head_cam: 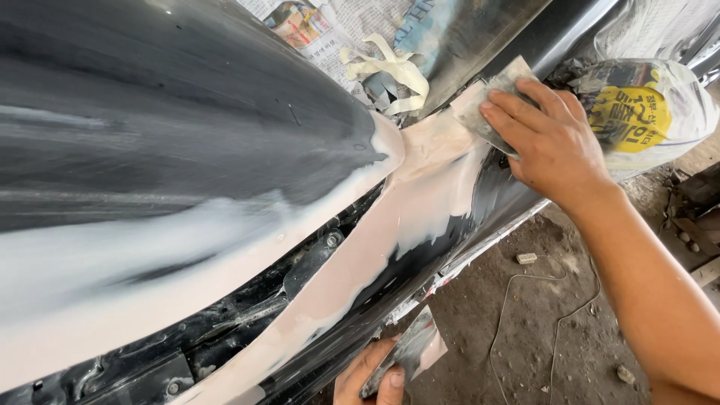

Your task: The person sands the front bumper of a car using two sanding blocks. They work on the area where the bumper meets the hood, smoothing a light-colored filler or primer. The person uses both hands to sand different sections of the bumper.

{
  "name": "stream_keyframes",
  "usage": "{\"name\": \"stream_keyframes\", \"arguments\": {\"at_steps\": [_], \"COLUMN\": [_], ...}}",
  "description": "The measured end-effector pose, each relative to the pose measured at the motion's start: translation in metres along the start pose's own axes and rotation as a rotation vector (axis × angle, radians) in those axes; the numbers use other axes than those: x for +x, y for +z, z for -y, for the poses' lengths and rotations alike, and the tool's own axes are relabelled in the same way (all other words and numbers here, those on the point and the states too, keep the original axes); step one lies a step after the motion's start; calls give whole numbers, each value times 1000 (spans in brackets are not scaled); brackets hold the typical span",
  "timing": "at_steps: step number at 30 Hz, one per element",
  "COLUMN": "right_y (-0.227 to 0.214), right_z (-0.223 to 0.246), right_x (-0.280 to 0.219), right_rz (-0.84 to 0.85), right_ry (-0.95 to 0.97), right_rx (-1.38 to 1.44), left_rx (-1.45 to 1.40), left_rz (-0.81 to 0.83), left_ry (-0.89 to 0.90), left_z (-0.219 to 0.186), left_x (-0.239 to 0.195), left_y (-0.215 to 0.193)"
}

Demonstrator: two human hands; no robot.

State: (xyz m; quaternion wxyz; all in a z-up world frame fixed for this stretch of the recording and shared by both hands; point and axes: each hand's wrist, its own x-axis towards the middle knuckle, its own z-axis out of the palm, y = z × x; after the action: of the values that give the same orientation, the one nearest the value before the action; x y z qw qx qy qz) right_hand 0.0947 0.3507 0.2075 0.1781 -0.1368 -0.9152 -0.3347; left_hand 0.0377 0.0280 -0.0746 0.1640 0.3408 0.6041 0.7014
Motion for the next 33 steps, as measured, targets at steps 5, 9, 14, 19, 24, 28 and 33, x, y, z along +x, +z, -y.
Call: {"name": "stream_keyframes", "arguments": {"at_steps": [5,9,14,19,24,28,33], "right_y": [-9,-6,-4,6,-16,-30,-26], "right_z": [-3,-2,3,16,28,45,60], "right_x": [-3,8,2,-21,-32,-15,14], "right_rz": [-3,-4,25,24,-30,-93,-37], "right_ry": [16,14,16,71,91,110,55], "right_rx": [31,24,23,-10,91,190,42], "left_rx": [-35,-77,-93,-105,-123,-141,-110], "left_rz": [-10,34,65,98,92,93,32], "left_ry": [52,-42,66,-170,-6,-83,16], "left_z": [-8,-3,-7,-17,-20,-16,-9], "left_x": [0,-2,0,5,1,-5,-8], "left_y": [-4,1,3,2,-8,-16,-23]}}
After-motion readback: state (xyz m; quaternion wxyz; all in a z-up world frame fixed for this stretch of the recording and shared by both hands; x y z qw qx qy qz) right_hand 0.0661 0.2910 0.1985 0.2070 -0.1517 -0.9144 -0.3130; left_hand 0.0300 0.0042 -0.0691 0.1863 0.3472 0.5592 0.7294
